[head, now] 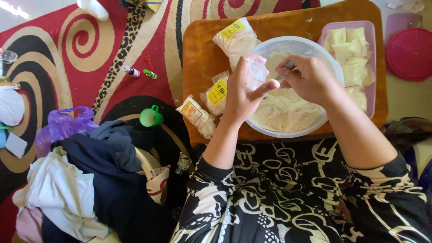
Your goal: Packaging food powder into small plastic bags using a spoon.
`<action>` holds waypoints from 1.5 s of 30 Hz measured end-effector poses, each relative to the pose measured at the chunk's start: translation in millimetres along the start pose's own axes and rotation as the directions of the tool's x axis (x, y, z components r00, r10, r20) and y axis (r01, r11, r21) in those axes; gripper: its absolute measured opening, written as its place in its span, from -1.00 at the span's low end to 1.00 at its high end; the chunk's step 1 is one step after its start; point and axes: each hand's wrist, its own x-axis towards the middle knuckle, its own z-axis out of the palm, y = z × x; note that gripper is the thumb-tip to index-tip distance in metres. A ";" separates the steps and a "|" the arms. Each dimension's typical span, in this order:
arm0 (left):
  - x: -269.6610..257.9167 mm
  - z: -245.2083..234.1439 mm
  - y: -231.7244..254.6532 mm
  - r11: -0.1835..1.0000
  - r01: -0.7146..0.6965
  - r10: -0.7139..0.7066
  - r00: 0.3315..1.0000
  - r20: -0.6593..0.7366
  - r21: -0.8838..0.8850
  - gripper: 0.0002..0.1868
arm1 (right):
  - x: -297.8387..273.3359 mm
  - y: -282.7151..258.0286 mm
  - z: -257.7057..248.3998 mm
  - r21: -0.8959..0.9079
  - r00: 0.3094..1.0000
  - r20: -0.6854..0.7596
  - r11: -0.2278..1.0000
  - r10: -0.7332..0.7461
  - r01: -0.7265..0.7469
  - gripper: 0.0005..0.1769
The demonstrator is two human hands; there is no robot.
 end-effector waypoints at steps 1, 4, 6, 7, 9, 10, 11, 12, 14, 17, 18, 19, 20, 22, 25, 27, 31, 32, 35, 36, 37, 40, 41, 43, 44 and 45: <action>-0.6 0.8 -1.2 1.000 0.002 -0.002 1.000 0.000 -0.002 -0.20 | -0.4 1.6 -0.5 -0.001 1.000 0.001 1.000 0.002 -0.002 -0.85; -0.4 0.1 -2.5 1.000 0.011 -0.011 1.000 0.009 -0.001 -0.17 | -1.6 6.8 -0.6 -0.004 0.998 -0.055 1.000 -0.012 0.012 -0.82; 0.9 -1.7 -1.2 0.999 0.016 -0.017 1.000 0.021 0.035 -0.13 | -2.9 12.2 -0.5 -0.057 0.984 -0.171 0.997 -0.051 0.041 -0.81; 1.9 -4.0 10.6 0.999 0.020 -0.021 1.000 0.021 0.040 -0.13 | -3.5 11.2 -0.3 -0.052 0.985 -0.166 0.998 -0.050 0.041 -0.81; 4.7 -7.6 35.2 0.989 0.141 -0.137 0.987 0.080 -0.041 -0.22 | -6.2 8.6 -1.3 0.113 0.938 -0.261 0.957 -0.230 0.266 -0.93; 4.0 -7.3 35.0 0.989 0.144 -0.140 0.987 0.083 -0.039 -0.22 | -8.0 10.3 -2.0 0.116 0.938 -0.262 0.958 -0.226 0.263 -0.93; 3.4 -7.0 34.9 0.990 0.138 -0.135 0.987 0.083 -0.037 -0.21 | -9.9 12.0 -2.7 0.112 0.917 -0.314 0.950 -0.244 0.291 -0.91; 4.6 -6.8 34.7 0.991 0.127 -0.124 0.989 0.081 -0.035 -0.21 | -9.9 12.9 -4.4 0.104 0.891 -0.368 0.941 -0.265 0.323 -0.89; 4.8 -7.5 35.0 0.993 0.121 -0.119 0.990 0.080 -0.017 -0.22 | -11.9 17.0 -6.4 0.173 0.884 -0.402 0.928 -0.240 0.331 -0.87; 2.6 -7.6 32.8 0.991 0.135 -0.133 0.987 0.084 -0.009 -0.22 | -14.7 20.2 -6.3 0.205 0.869 -0.433 0.914 -0.238 0.352 -0.85; 4.6 -7.6 31.7 0.990 0.138 -0.136 0.987 0.086 -0.017 -0.21 | -13.0 19.4 -7.5 0.161 0.855 -0.437 0.912 -0.277 0.378 -0.86; 4.2 -7.9 31.5 0.990 0.139 -0.137 0.987 0.086 -0.018 -0.21 | -10.1 20.2 -5.9 0.161 0.856 -0.437 0.912 -0.276 0.377 -0.86; 4.2 -7.8 31.2 0.992 0.130 -0.129 0.988 0.080 -0.005 -0.24 | -7.3 21.0 -4.8 0.048 0.882 -0.371 0.942 -0.293 0.333 -0.91; 4.0 -7.7 30.3 0.993 0.121 -0.121 0.990 0.074 0.005 -0.27 | -5.4 18.4 -2.9 -0.069 0.906 -0.302 0.955 -0.296 0.289 -0.96; 2.7 -7.7 29.7 0.995 0.097 -0.097 0.993 0.064 0.004 -0.35 | -7.8 13.6 -1.1 -0.122 0.982 -0.126 0.985 -0.139 0.123 -0.83; 3.9 -7.9 30.2 0.994 0.105 -0.103 0.991 0.081 -0.020 -0.35 | -6.3 17.2 -1.9 -0.120 0.978 -0.145 0.984 -0.149 0.132 -0.88; 4.6 -6.7 29.9 0.996 0.093 -0.093 0.992 0.080 0.004 -0.33 | -9.2 19.2 -3.7 -0.022 0.928 -0.270 0.965 -0.258 0.262 -0.90; 5.9 -6.5 30.7 0.997 0.081 -0.080 0.993 0.085 -0.004 -0.33 | -9.3 19.4 -5.3 -0.035 0.885 -0.334 0.942 -0.325 0.333 -0.91; 8.8 -6.8 33.1 0.999 0.043 -0.046 0.994 0.095 0.027 -0.33 | -12.2 31.0 -11.7 -0.095 0.789 -0.458 0.905 -0.409 0.414 -0.90; 9.8 -6.8 33.8 0.998 0.021 -0.027 0.995 0.101 0.062 -0.34 | -13.5 36.7 -14.4 -0.139 0.742 -0.515 0.896 -0.429 0.422 -0.89; 11.5 -6.7 37.3 0.998 0.017 -0.024 0.995 0.101 0.064 -0.34 | -18.4 39.7 -18.6 -0.139 0.740 -0.517 0.895 -0.431 0.424 -0.89; 15.3 -3.9 46.4 0.987 -0.083 0.063 0.989 0.136 0.140 -0.46 | -33.5 49.0 -34.3 -0.094 0.702 -0.595 0.901 -0.392 0.424 -0.83; 15.1 -3.1 48.7 0.964 -0.074 0.029 0.984 0.177 0.254 -0.47 | -38.4 51.9 -39.6 -0.087 0.692 -0.617 0.906 -0.375 0.414 -0.82; 13.9 -0.8 49.0 0.930 -0.070 -0.010 0.977 0.215 0.362 -0.48 | -48.5 59.8 -48.1 -0.081 0.681 -0.640 0.913 -0.355 0.400 -0.81; 13.7 -0.2 47.3 0.913 -0.086 -0.008 0.974 0.227 0.398 -0.48 | -51.9 64.1 -51.3 -0.060 0.675 -0.663 0.921 -0.325 0.385 -0.83; 13.5 0.1 45.7 0.895 -0.102 -0.006 0.971 0.240 0.434 -0.48 | -55.3 68.2 -54.4 -0.038 0.668 -0.684 0.928 -0.294 0.370 -0.85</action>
